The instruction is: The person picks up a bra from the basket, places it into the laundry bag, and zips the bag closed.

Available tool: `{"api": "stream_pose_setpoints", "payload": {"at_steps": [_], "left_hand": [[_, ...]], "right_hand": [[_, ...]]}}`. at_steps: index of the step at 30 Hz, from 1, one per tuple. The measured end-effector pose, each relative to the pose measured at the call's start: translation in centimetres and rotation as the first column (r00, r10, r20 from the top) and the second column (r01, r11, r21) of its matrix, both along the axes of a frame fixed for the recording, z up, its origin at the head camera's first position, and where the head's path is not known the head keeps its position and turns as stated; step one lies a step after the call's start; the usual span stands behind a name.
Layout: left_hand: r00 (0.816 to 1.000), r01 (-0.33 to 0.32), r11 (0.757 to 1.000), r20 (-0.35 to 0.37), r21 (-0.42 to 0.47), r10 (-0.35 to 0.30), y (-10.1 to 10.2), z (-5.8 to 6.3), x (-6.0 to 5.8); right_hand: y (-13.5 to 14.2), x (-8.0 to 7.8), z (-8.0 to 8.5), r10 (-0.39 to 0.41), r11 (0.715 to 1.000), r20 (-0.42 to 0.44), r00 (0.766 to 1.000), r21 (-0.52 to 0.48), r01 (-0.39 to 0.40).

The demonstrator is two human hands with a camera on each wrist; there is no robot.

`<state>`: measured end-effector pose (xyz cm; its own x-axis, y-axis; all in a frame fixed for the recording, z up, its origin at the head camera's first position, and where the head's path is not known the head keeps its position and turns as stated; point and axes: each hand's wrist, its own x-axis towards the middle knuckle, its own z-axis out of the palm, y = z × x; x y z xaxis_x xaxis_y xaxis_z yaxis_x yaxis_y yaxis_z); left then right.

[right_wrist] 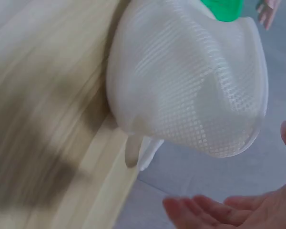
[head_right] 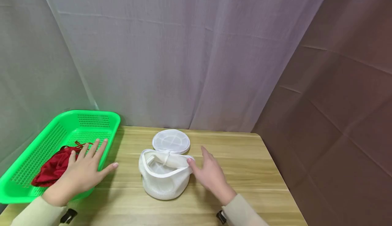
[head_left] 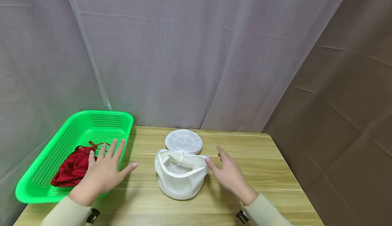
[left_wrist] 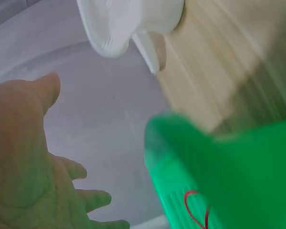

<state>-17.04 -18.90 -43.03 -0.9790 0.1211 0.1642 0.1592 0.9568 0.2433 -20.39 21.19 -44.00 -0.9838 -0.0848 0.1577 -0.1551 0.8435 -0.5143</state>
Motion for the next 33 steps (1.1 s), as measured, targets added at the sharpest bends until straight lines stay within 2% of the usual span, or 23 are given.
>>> {"api": "stream_pose_setpoints", "payload": {"at_steps": [3, 7, 13, 16, 20, 24, 28, 33], "left_hand": [[1.000, -0.008, 1.000, 0.021, 0.020, 0.007, -0.8, 0.9, -0.4], [0.999, -0.026, 0.999, 0.033, 0.038, 0.025, -2.1, 1.8, -1.1], [0.996, -0.059, 0.997, 0.066, 0.055, 0.055, -3.9, 2.1, -2.1], [0.993, -0.072, 0.995, 0.104, 0.076, 0.064, -4.8, 2.2, -2.6], [0.985, -0.079, 0.992, 0.163, 0.094, 0.063, -6.1, 2.4, -3.3], [0.968, -0.081, 0.992, 0.243, 0.099, 0.054, -7.0, 2.4, -3.8], [0.947, -0.070, 0.995, 0.317, 0.078, 0.042, -7.7, 1.6, -4.3], [0.907, -0.041, 0.996, 0.421, 0.084, 0.002, -8.5, 0.3, -5.0]], "right_hand": [[-0.2, -0.3, 0.1, -0.041, 0.986, 0.059, 0.997, -0.157, 0.050], [-0.3, -0.6, 0.1, -0.054, 0.968, 0.087, 0.995, -0.240, 0.074], [-0.4, -0.8, -0.1, -0.062, 0.918, 0.200, 0.978, -0.374, 0.135], [-0.5, -0.8, -0.3, -0.062, 0.905, 0.238, 0.969, -0.395, 0.155], [-0.5, -0.8, -0.6, -0.063, 0.893, 0.248, 0.967, -0.418, 0.166], [-0.6, -0.8, -1.0, -0.051, 0.868, 0.247, 0.968, -0.468, 0.165], [-0.7, -0.8, -1.3, -0.033, 0.837, 0.251, 0.968, -0.522, 0.163], [-1.0, -0.5, -1.5, -0.011, 0.833, 0.248, 0.969, -0.534, 0.146]]}}
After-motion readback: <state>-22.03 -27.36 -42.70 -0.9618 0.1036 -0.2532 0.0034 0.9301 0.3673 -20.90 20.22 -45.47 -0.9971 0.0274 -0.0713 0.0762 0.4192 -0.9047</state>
